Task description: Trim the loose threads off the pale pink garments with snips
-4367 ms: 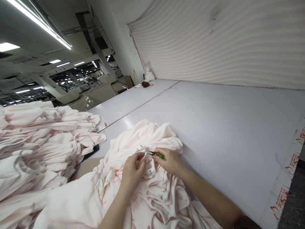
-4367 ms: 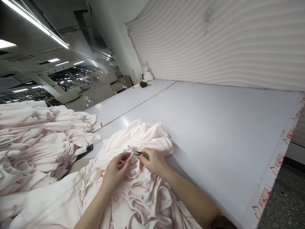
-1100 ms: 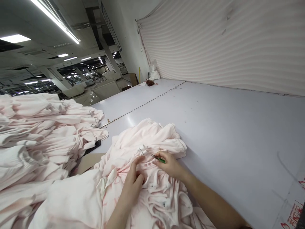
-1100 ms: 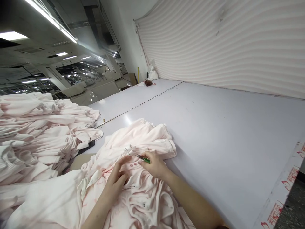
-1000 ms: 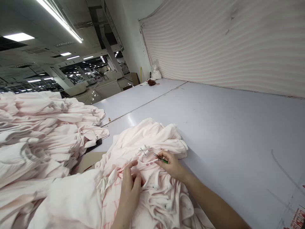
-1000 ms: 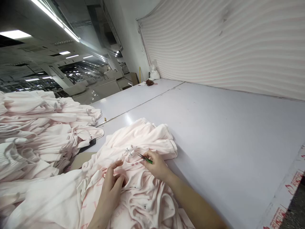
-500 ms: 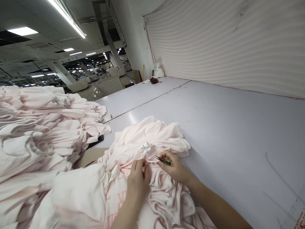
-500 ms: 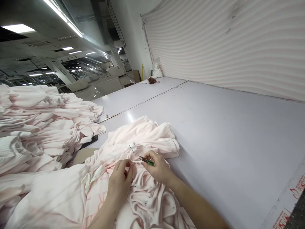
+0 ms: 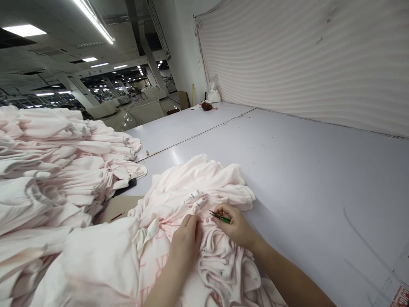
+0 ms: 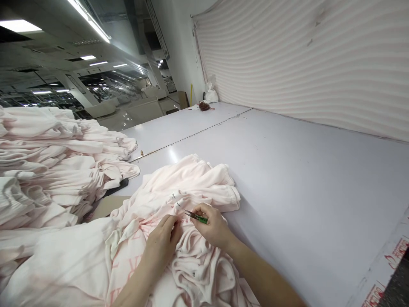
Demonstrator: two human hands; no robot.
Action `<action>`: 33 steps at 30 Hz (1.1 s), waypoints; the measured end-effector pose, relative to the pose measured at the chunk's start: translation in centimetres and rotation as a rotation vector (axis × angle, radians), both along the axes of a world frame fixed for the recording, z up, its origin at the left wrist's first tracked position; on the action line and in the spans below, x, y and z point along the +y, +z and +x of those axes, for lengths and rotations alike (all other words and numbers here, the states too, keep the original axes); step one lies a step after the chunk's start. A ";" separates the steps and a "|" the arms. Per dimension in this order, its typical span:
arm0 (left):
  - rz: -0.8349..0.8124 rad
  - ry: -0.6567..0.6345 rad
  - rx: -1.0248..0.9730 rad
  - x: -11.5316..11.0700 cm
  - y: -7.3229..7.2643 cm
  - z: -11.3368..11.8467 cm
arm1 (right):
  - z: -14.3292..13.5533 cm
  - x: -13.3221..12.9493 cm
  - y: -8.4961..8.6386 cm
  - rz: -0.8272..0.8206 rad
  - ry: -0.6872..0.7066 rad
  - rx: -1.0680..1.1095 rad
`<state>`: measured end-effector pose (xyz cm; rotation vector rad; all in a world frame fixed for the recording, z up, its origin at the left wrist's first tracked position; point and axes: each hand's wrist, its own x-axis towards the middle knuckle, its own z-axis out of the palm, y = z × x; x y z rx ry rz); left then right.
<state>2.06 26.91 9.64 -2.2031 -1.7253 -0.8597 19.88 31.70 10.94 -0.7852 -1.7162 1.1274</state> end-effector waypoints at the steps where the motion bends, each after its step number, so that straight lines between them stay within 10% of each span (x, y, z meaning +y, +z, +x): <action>1: 0.016 0.005 -0.018 -0.1 -0.1 -0.1 | 0.1 -0.1 0.2 0.028 -0.015 -0.045; 20: 0.048 0.187 -0.124 -0.1 -2.0 0.1 | -2.5 -0.9 1.9 0.722 -0.131 -0.846; 28: -0.016 0.175 -0.311 -0.9 -0.5 0.6 | -0.7 0.1 1.6 0.200 -0.194 -0.645; 33: -0.440 -0.011 -0.555 -0.5 2.3 0.6 | 0.7 0.6 0.2 -0.042 -0.070 -0.308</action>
